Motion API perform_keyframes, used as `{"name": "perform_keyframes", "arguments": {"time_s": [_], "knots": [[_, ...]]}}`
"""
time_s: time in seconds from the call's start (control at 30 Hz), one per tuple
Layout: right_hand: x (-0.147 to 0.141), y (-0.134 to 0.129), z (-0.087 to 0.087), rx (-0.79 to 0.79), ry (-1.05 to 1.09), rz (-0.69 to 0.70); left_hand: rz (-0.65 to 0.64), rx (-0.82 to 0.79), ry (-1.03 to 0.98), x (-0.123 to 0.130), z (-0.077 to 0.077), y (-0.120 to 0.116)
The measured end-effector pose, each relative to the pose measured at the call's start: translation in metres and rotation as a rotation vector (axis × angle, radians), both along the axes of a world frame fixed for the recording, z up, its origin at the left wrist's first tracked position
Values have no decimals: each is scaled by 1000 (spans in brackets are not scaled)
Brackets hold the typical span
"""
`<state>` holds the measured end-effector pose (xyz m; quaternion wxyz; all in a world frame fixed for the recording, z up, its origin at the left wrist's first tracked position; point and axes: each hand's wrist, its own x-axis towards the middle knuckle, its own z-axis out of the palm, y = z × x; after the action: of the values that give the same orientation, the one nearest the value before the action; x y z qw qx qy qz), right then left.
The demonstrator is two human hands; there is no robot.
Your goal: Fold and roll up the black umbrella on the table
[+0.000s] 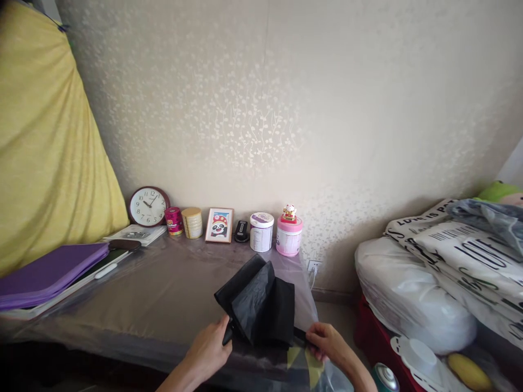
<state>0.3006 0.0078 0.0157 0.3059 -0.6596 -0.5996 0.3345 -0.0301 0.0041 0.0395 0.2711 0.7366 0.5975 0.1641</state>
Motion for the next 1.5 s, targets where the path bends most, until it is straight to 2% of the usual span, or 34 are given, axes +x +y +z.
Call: {"name": "perform_keyframes", "arguments": {"time_s": [0.07,0.2,0.3,0.47,0.6,0.73,0.83,0.93,1.1,1.27,1.37,1.5], "knots": [[-1,0,9,43,-143,2,10,33,27,4,-4,-3],[-21,5,36,455,-402,-102,-10,61,45,5,-6,-6],[-49,12,57,642,-419,37,-27,98,67,5,-7,-7],[-85,18,78,794,-415,130,-10,134,171,11,-11,-10],[-101,14,79,724,-442,178,17,146,255,15,-11,-13],[-109,11,70,612,-567,132,18,142,317,16,-9,-17],[-112,11,68,665,-730,72,13,144,348,18,-9,-19],[-113,13,69,688,-827,76,15,145,356,20,-10,-21],[-119,22,72,522,-761,53,8,143,378,22,-11,-21],[-139,41,73,536,-617,21,11,171,436,25,-14,-25],[-154,54,64,556,-601,44,5,147,456,30,-15,-28],[-170,68,40,592,-680,72,-14,98,455,36,-14,-29]]}}
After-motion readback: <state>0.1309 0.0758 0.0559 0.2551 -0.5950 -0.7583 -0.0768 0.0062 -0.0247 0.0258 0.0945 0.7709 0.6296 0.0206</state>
